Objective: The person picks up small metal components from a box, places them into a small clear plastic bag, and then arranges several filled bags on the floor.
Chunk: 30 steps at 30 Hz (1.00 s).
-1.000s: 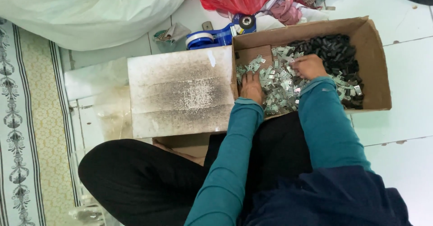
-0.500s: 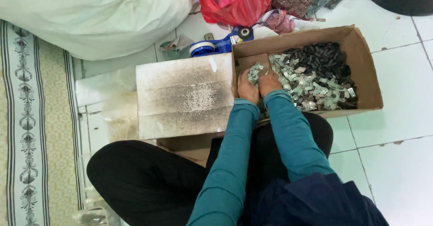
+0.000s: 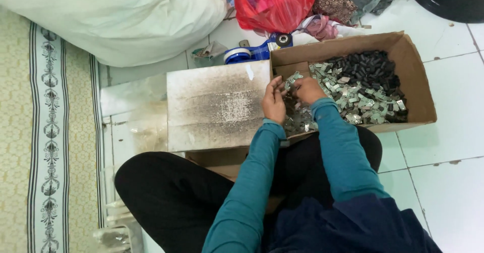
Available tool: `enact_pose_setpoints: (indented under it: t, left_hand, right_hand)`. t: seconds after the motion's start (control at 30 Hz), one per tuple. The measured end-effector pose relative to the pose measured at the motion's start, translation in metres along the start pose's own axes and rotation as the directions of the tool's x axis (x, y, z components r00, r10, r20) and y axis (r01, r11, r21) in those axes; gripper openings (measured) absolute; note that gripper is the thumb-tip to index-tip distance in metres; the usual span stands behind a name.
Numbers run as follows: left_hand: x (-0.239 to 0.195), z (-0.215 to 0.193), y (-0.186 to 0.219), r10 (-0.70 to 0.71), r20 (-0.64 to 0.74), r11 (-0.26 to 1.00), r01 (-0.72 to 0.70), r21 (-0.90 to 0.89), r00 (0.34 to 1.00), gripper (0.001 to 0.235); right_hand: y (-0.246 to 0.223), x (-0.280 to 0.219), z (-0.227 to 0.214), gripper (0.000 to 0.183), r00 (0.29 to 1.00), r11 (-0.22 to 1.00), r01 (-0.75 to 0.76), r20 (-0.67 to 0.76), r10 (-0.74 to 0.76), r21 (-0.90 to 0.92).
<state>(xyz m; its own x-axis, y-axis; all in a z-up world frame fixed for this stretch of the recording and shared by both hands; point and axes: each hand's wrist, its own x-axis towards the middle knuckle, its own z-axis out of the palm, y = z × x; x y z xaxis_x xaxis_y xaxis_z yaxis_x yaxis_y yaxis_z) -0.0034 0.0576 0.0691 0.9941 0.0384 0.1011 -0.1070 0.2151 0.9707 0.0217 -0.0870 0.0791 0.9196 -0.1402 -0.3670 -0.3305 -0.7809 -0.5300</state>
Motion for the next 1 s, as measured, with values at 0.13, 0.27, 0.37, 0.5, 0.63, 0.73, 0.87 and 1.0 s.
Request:
enact_pose_setpoints:
  t: [0.13,0.27,0.37,0.5,0.63,0.73,0.87,1.0]
  left_hand:
    - [-0.004,-0.018,0.020,0.037,0.175,0.957,-0.085,0.276,0.984,0.045]
    - [0.000,-0.023,0.003,0.007,0.236,0.912,-0.104,0.398,0.972,0.046]
    - [-0.003,-0.025,0.003,-0.053,0.256,0.882,-0.075,0.465,0.965,0.047]
    - [-0.004,-0.029,0.008,0.029,0.311,0.834,-0.195,0.517,0.950,0.043]
    - [-0.004,-0.060,0.018,0.073,0.259,0.726,-0.229,0.648,0.963,0.042]
    - [-0.001,-0.091,0.043,0.149,0.173,0.709,-0.227,0.668,0.974,0.034]
    - [-0.008,-0.126,0.067,0.101,0.081,0.678,-0.128,0.724,0.992,0.035]
    - [-0.014,-0.137,0.089,0.077,0.017,0.503,-0.053,0.863,0.997,0.038]
  right_hand:
    - [-0.023,-0.021,-0.030,0.033,0.989,0.992,-0.124,0.082,0.121,0.030]
    - [-0.012,-0.012,-0.031,0.034,0.988,0.983,-0.129,0.102,0.117,0.129]
    - [-0.020,-0.024,-0.034,0.032,0.994,0.993,-0.070,0.093,0.062,0.096]
    - [-0.025,-0.033,-0.035,0.027,1.000,0.976,0.011,0.024,-0.016,0.217]
    - [-0.062,-0.060,-0.039,0.021,0.989,0.916,0.145,-0.032,-0.144,0.375]
    - [-0.097,-0.077,-0.036,0.022,0.959,0.863,0.281,-0.081,-0.273,0.421]
    - [-0.116,-0.078,-0.009,0.022,0.911,0.841,0.410,-0.111,-0.398,0.352]
    - [-0.107,-0.062,-0.004,0.023,0.887,0.841,0.457,-0.216,-0.408,0.291]
